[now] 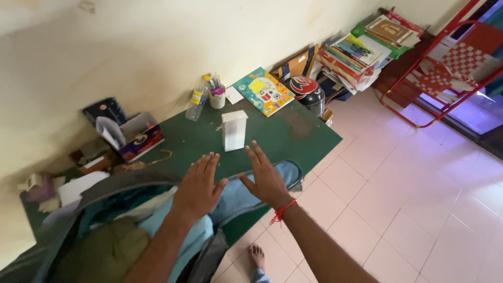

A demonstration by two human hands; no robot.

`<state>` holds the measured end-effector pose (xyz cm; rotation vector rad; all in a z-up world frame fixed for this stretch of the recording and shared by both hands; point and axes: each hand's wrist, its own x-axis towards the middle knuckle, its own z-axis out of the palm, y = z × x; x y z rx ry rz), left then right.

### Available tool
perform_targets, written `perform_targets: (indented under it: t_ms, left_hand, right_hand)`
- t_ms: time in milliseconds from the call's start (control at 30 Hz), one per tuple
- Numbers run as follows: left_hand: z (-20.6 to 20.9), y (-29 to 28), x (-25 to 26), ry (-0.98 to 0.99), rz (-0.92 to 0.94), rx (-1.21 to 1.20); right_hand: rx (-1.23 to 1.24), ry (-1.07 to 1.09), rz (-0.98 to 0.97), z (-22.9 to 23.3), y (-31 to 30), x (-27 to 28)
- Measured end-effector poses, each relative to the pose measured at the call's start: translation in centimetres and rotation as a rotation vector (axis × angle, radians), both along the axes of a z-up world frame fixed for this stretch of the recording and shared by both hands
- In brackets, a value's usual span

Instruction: The person folds a green cloth and places it into a grey bag on a green table. They then pick up a white rectangular box, place it inside the bag, and zip the bag closed.

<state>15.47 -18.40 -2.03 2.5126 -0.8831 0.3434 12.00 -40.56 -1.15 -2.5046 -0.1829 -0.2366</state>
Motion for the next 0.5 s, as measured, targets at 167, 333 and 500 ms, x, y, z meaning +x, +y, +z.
perform_targets:
  t_ms: [167,333,500]
  left_hand:
    - [-0.4,-2.7,4.8,0.023,-0.003,0.008]
    - [-0.9,-5.0,8.9,0.000,0.029,0.075]
    - [-1.6,-6.3,12.2,0.011,0.063,0.077]
  right_hand:
    - [-0.008,-0.141,0.079,-1.0,-2.3,4.4]
    - [-0.046,-0.149,0.091,-1.4,-4.2,8.4]
    - [-0.082,-0.176,0.142,-1.7,-5.4,11.9]
